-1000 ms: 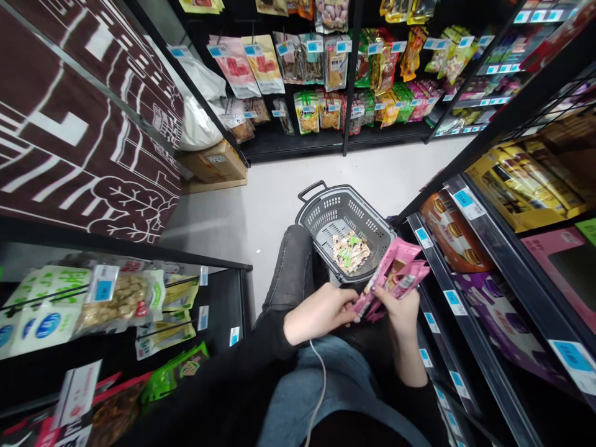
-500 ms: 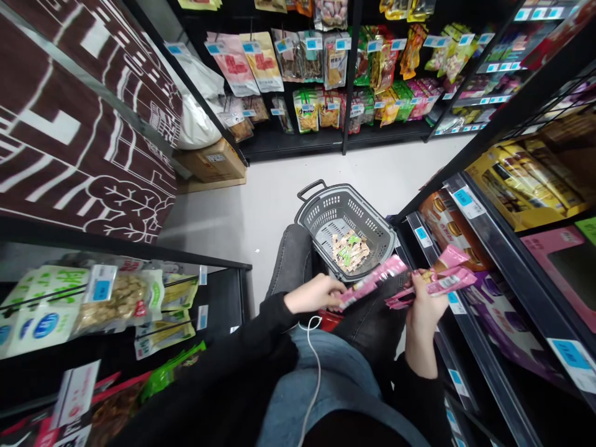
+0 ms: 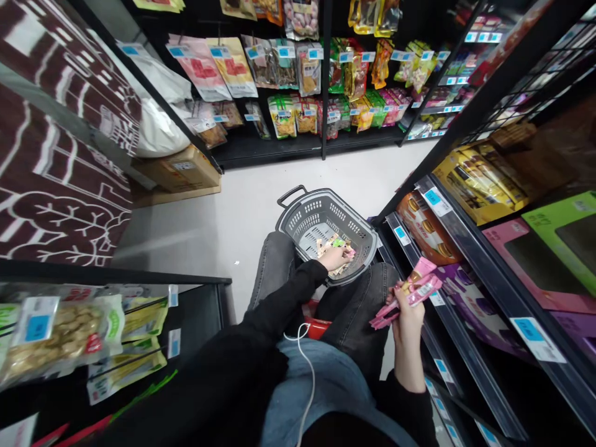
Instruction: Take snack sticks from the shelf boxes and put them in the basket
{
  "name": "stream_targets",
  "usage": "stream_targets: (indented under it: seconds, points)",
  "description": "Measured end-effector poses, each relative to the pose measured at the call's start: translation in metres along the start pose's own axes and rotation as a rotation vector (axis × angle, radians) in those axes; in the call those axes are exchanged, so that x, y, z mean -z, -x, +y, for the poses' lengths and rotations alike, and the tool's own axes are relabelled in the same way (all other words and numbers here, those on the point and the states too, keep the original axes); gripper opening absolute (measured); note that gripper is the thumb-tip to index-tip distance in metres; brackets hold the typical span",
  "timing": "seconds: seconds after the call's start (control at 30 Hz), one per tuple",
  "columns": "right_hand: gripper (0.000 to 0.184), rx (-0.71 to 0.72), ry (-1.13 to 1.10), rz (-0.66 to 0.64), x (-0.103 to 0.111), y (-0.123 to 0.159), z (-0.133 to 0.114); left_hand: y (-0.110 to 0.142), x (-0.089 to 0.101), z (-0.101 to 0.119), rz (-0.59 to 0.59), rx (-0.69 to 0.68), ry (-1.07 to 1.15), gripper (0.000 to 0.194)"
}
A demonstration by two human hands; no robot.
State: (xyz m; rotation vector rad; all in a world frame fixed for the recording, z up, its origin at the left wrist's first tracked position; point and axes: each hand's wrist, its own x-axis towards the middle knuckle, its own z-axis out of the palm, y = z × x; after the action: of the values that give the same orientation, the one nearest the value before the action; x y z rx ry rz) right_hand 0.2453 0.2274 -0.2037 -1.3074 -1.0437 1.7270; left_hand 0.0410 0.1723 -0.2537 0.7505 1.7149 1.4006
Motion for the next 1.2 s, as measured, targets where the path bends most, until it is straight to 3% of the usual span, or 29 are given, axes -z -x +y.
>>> stream_targets:
  seconds: [0.17, 0.27, 0.4, 0.5, 0.7, 0.8, 1.0, 1.07, 1.2]
  points:
    - [0.042, -0.061, 0.061, -0.224, -0.013, 0.01, -0.005, 0.037, -0.028, 0.034, -0.28, 0.021, 0.156, 0.036]
    - [0.032, -0.159, 0.066, -0.406, -0.023, 0.02, -0.004, 0.054, -0.032, 0.056, -0.326, 0.002, 0.289, 0.039]
    - [0.027, -0.29, -0.072, -0.585, -0.032, 0.03, 0.0, 0.064, -0.029, 0.075, -0.397, 0.161, 0.402, 0.045]
    - [0.044, -0.328, -0.151, -0.619, -0.034, 0.033, 0.003, 0.068, -0.028, 0.084, -0.249, 0.172, 0.385, 0.04]
    - [0.069, -0.335, -0.135, -0.548, -0.042, 0.043, 0.006, 0.068, -0.024, 0.09, 0.151, 0.0, 0.185, 0.028]
    - [0.073, -0.289, -0.122, -0.531, -0.042, 0.047, 0.009, 0.066, -0.019, 0.089, 0.164, -0.045, 0.091, 0.03]
    - [0.041, -0.295, -0.095, -0.542, -0.032, 0.039, 0.007, 0.068, -0.009, 0.092, -0.033, -0.012, 0.201, 0.028]
    - [0.037, -0.279, -0.066, -0.548, -0.031, 0.038, 0.006, 0.069, -0.008, 0.093, -0.003, 0.011, 0.205, 0.028]
    - [0.033, -0.152, 0.101, -0.516, -0.033, 0.04, 0.002, 0.071, -0.007, 0.094, 0.177, 0.001, 0.146, 0.028]
